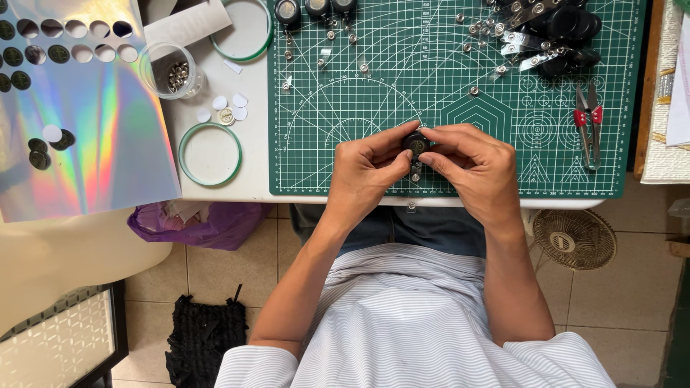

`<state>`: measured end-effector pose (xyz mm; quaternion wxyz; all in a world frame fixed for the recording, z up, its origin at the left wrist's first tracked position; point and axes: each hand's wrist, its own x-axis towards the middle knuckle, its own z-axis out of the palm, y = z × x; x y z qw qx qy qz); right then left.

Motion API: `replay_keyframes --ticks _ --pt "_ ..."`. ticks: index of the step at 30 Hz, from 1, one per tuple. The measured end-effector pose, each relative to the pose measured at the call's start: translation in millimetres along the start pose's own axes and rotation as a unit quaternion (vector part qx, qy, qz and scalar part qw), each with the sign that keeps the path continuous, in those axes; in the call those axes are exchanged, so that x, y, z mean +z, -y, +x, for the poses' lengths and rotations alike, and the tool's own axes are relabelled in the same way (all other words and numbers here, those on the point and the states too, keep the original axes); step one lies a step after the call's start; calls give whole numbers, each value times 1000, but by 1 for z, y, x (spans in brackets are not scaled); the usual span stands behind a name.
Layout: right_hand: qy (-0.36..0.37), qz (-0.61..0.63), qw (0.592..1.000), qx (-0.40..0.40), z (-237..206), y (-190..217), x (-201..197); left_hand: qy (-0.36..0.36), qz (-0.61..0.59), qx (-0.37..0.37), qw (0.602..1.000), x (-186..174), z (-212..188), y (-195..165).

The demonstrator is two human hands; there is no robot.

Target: The person assembles keychains by hand, inserting small metal components into black circular casings and attaching them to metal rings. The person handles multiple keychains one at a time, placing finished units on the cutting mat.

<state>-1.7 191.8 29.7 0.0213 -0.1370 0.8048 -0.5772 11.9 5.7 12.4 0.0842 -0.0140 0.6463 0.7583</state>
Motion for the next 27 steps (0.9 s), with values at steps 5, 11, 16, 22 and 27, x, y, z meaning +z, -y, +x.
replay_keyframes --ticks 5,11,16,22,27 --pt "-1 -10 1000 15 1 -1 0 2 -9 -3 1000 0 2 0" --pt "-3 18 1000 9 1 -5 1 -2 22 11 1000 -2 3 8" --pt "4 89 995 51 5 -6 3 13 -15 11 1000 -3 10 7" --pt "-3 172 985 20 38 22 -25 27 26 103 994 5 32 -41" --pt "-47 139 982 -115 96 46 -55 1 117 261 958 15 86 -82"
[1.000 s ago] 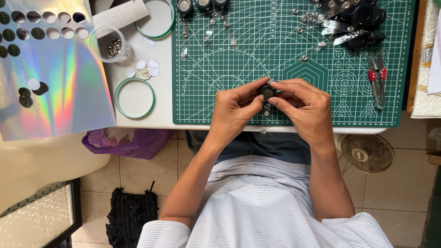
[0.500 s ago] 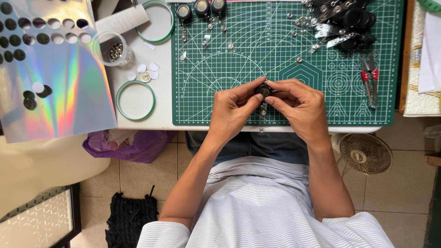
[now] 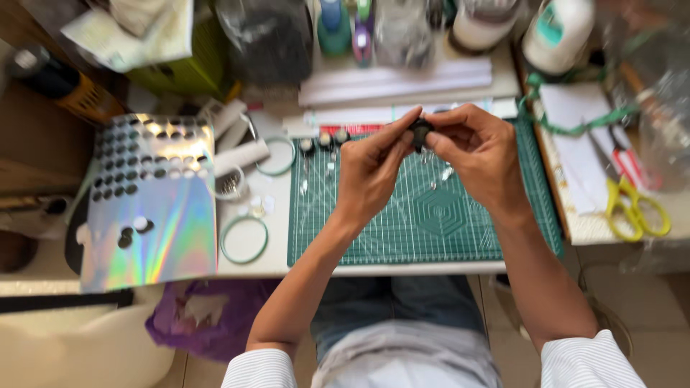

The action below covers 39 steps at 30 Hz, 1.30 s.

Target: The person assembles keychains by hand, inserting small metal components into black circular casings and attaching them to metal rings. The person handles multiple keychains one at a time, placing finished units on the cutting mat.

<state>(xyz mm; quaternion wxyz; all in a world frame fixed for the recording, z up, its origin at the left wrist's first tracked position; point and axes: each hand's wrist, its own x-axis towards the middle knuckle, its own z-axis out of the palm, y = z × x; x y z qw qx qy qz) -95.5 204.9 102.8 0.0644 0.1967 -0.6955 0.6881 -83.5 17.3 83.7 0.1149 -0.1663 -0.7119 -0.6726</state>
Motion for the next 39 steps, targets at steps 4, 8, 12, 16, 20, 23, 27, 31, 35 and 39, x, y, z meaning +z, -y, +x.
replay_keyframes --ticks 4,8,12,16,20,23,27,31,35,39 --pt "24 21 999 -11 50 -14 -13 50 -177 52 982 -2 53 26" --pt "31 54 998 20 84 -52 -12 94 -223 36 970 -14 80 57" --pt "35 93 995 17 90 -88 -7 64 -204 18 977 -14 79 72" --pt "25 109 994 18 75 -104 -6 58 -205 -12 977 -19 70 78" --pt "-6 39 998 47 66 -105 -3 48 -201 -46 977 -21 67 75" --pt "-18 79 995 61 69 -103 6 34 -205 -47 977 -21 70 75" --pt "-17 117 991 55 70 -103 11 12 -172 -48 984 -23 70 75" --pt "-12 110 993 40 70 -100 12 8 -145 -51 988 -24 72 70" --pt "-11 100 994 42 70 -99 13 -1 -134 -20 991 -22 72 66" --pt "-10 94 995 37 69 -100 13 -7 -115 -25 993 -22 71 65"
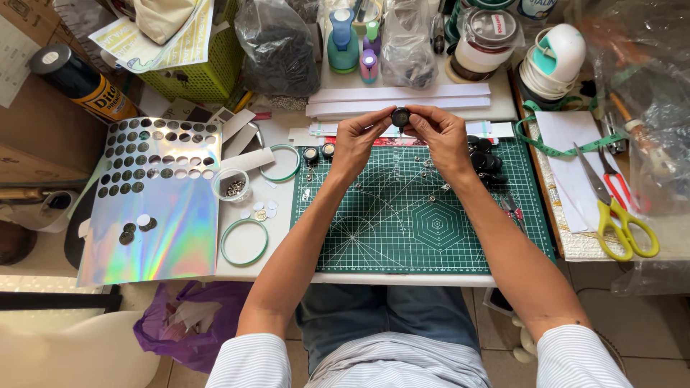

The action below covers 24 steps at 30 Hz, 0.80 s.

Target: The person assembles keychains by hand, inserting small metal components into black circular casings and attaching them to metal rings. The person handles multiple keychains one at a time, placing finished units on the cutting mat.

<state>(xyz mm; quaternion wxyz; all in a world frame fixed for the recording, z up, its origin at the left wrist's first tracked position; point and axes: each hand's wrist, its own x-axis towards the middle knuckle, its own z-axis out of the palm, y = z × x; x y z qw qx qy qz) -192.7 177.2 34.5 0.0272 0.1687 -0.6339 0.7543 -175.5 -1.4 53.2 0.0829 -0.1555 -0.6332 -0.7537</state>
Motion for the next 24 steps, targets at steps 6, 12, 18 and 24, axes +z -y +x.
replay_keyframes --ticks 6,12,18,24 --pt "2 -12 1000 -5 0 -3 -2 11 -25 -1 1000 -1 0 2" --pt "2 -48 999 -9 -2 -4 -5 7 15 19 1000 -2 -2 4" --pt "-1 -65 998 -6 -3 -8 -4 -24 90 -17 995 3 -7 0" --pt "0 -61 998 -20 -5 -12 -3 -7 33 -14 999 3 -8 5"
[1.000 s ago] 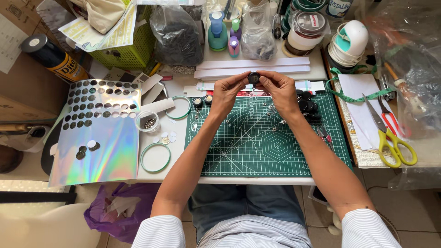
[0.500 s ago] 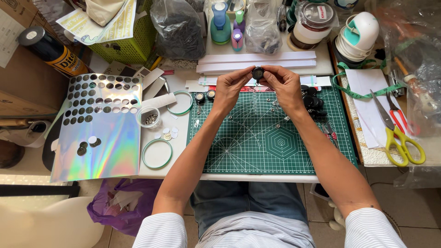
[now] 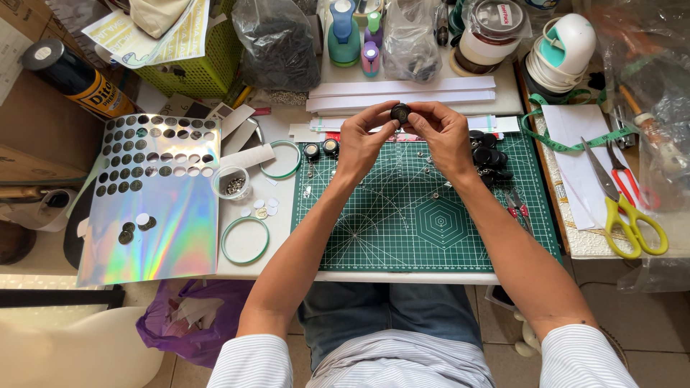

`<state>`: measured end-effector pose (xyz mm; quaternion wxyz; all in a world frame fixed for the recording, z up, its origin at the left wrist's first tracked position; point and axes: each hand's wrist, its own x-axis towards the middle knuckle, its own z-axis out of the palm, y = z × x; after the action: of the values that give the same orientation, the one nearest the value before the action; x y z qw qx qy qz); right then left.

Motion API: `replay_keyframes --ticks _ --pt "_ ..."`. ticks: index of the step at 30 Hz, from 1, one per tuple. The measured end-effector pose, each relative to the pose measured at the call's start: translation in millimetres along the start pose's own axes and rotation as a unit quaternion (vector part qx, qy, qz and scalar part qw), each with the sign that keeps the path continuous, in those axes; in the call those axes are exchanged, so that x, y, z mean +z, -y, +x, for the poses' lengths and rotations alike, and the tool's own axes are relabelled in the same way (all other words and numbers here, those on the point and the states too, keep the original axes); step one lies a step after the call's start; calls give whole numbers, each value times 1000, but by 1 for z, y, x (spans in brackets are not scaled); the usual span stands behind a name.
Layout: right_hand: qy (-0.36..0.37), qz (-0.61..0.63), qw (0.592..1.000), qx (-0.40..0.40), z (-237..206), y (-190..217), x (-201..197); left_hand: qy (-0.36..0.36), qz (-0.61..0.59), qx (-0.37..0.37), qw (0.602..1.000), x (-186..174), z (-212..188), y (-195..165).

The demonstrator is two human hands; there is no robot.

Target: The person assembles keychains by hand, inserting small metal components into black circular casings and attaching them to metal rings. The person handles multiple keychains one at a time, placing finished units on the cutting mat.

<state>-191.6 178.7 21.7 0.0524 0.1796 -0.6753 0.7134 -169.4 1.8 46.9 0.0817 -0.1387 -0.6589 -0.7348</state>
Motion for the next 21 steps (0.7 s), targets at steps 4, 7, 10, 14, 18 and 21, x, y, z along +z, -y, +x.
replay_keyframes --ticks 4,7,10,14,18,21 --pt "9 -24 1000 -8 -1 1 0 0 -93 -40 995 -2 2 6" --pt "10 -12 1000 -8 -2 2 0 8 -103 -47 994 -2 2 7" --pt "8 -15 1000 -5 -1 3 1 2 -100 -58 993 -3 2 7" --pt "11 -12 1000 -12 -2 5 2 0 -120 -60 991 -1 2 8" --pt "9 -41 999 3 -3 9 2 -10 -95 -51 994 0 2 9" --pt "12 -41 999 0 -3 9 2 -29 -58 -35 997 2 -1 10"
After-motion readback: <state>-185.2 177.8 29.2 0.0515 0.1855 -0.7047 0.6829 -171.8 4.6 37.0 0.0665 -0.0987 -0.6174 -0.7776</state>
